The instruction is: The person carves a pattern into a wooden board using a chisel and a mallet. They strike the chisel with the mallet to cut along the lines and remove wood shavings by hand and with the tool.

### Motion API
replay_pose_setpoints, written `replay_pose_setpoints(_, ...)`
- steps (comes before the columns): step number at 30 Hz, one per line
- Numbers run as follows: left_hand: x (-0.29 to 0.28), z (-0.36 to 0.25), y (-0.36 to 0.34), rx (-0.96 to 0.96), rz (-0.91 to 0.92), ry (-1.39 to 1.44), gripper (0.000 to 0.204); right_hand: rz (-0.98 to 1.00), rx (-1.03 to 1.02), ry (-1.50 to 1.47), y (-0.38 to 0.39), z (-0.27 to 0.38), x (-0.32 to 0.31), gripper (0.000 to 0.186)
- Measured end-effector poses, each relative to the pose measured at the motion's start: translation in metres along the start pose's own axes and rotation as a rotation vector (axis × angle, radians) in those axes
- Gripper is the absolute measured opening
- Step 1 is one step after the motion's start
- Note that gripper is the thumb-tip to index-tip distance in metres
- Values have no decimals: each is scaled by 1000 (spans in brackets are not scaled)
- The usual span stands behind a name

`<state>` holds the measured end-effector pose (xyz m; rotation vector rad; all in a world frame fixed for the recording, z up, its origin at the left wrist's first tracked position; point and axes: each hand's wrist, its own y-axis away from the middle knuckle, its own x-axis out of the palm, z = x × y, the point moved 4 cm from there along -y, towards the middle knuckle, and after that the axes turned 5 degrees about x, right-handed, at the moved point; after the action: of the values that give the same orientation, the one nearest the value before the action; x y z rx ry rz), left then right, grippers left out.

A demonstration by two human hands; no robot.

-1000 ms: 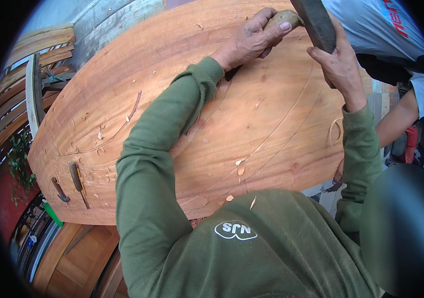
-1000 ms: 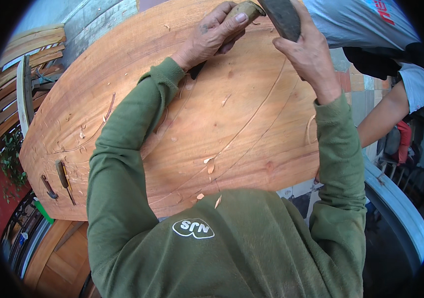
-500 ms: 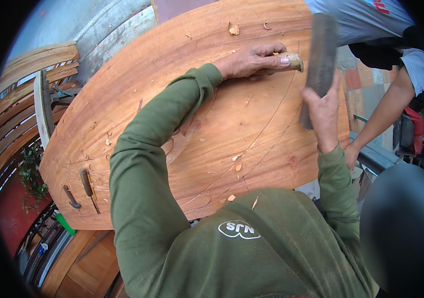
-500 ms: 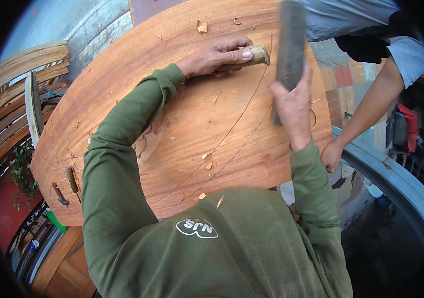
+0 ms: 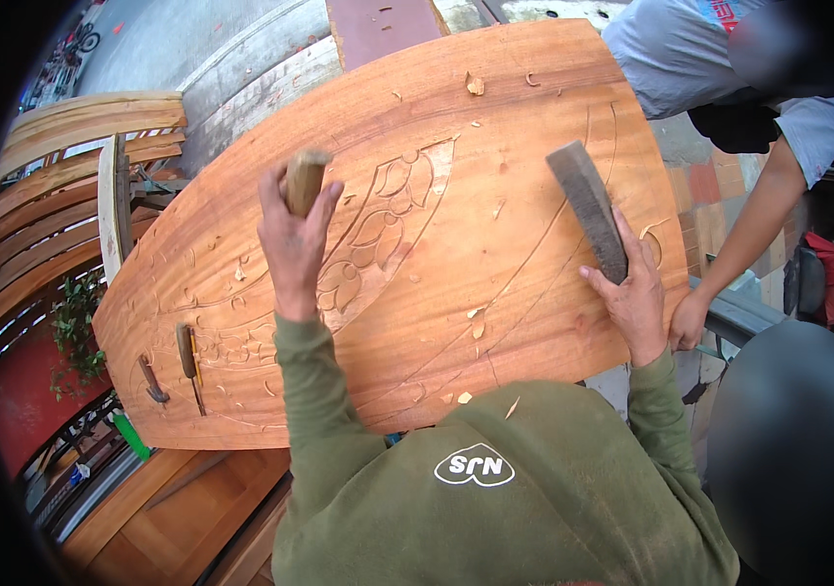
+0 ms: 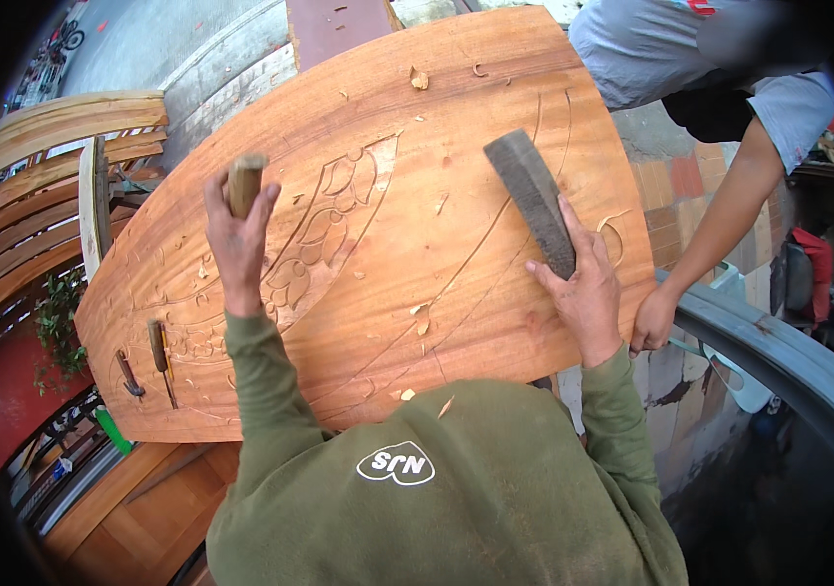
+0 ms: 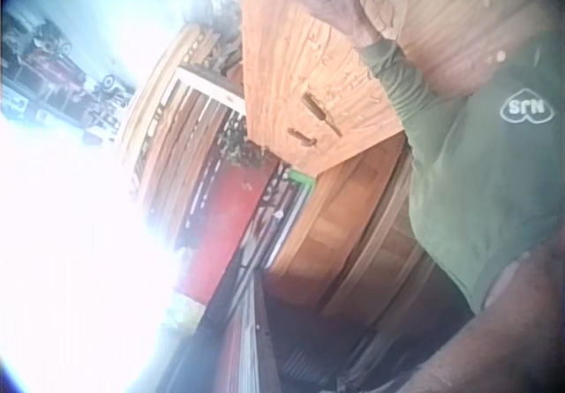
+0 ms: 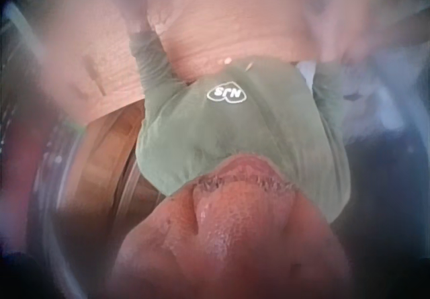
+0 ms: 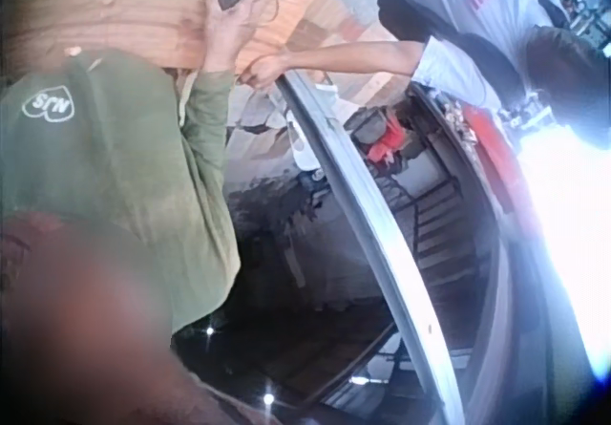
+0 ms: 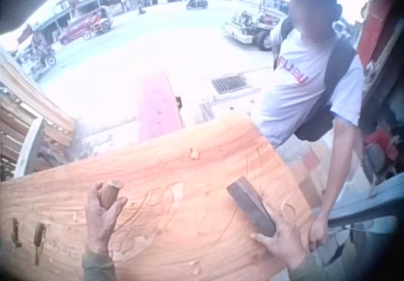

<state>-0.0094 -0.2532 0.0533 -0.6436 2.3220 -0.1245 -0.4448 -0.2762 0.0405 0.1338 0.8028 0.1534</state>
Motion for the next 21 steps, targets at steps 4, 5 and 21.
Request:
replay_pose_setpoints(4,-22,38,90,54,-114,-344,60,26,-14,316,15,-12,2,104)
replay_pose_setpoints(5,-30,39,105,24,-140,-446,59,15,-50,378,18,-11,3,105)
replay_pose_setpoints(21,-49,75,152,9,-337,-718,54,-140,-384,507,17,-31,9,98)
